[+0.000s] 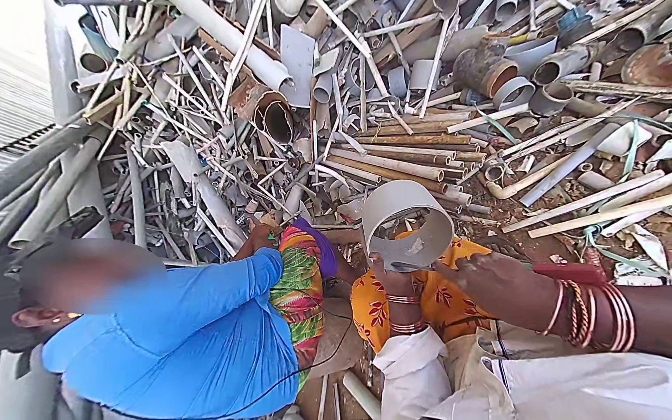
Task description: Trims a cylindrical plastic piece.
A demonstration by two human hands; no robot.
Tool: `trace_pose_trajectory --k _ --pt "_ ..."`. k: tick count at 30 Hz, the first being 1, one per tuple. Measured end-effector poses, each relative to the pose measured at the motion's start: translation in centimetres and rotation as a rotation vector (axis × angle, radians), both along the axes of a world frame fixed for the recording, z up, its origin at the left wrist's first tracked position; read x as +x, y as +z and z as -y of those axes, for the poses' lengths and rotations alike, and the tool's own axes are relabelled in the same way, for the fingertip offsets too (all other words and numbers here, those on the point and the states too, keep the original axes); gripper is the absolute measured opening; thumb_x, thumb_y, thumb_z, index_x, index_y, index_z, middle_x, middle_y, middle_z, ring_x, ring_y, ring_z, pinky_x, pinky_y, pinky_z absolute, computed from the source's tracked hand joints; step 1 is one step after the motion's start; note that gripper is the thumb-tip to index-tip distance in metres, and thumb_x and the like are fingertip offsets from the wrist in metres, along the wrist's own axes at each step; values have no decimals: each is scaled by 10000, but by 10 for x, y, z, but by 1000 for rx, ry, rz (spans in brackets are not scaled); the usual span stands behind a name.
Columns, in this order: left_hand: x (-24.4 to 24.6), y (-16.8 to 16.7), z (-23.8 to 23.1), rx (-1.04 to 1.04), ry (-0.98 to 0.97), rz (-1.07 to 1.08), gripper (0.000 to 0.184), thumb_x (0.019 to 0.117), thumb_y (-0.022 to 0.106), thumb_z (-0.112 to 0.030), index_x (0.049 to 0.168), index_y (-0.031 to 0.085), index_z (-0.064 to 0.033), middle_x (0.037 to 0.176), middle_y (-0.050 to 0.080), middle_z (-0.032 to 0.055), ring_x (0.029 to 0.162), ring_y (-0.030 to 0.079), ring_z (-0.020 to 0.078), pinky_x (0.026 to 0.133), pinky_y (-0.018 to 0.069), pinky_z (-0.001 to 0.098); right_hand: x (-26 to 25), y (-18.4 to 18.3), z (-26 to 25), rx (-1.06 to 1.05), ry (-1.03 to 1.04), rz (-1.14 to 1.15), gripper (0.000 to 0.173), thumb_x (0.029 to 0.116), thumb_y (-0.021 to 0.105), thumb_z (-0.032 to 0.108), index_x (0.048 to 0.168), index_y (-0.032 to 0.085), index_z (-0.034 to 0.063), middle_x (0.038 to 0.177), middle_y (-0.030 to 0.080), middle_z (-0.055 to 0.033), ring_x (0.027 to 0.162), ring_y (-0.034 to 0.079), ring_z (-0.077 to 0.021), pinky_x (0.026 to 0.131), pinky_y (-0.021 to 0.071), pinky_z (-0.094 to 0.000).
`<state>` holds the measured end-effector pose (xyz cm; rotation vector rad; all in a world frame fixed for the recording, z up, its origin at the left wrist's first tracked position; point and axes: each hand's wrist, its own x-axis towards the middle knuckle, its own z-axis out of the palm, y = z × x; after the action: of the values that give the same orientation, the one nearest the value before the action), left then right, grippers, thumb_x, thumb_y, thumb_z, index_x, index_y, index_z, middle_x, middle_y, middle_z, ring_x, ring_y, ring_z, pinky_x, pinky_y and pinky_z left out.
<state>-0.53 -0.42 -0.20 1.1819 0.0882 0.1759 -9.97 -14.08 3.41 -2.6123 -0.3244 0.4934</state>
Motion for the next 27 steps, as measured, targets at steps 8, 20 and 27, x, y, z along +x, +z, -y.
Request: trace_pose_trajectory --k 8,20,27 --pt "1 -13 -10 92 -112 230 613 994 392 -259 1433 246 143 1251 561 85 1088 601 33 968 498 239 14 0 -3 -40 16 27 493 1032 378 -67 1520 412 -8 1242 623 -317 1097 643 -506 866 527 -595" --pt "40 -61 -29 -73 18 199 670 942 540 -298 1467 263 15 1232 570 60 1055 624 43 928 544 277 -13 -12 -1 -142 63 230 605 959 522 -112 1536 458 58 1042 670 -296 923 676 -498 725 548 -551" --pt "32 -56 -12 -6 -55 192 1029 750 728 -364 1534 227 74 1450 460 160 1195 547 69 994 488 250 -9 -26 13 -175 10 323 596 951 529 -86 1515 516 107 972 691 -269 838 703 -464 689 573 -552"
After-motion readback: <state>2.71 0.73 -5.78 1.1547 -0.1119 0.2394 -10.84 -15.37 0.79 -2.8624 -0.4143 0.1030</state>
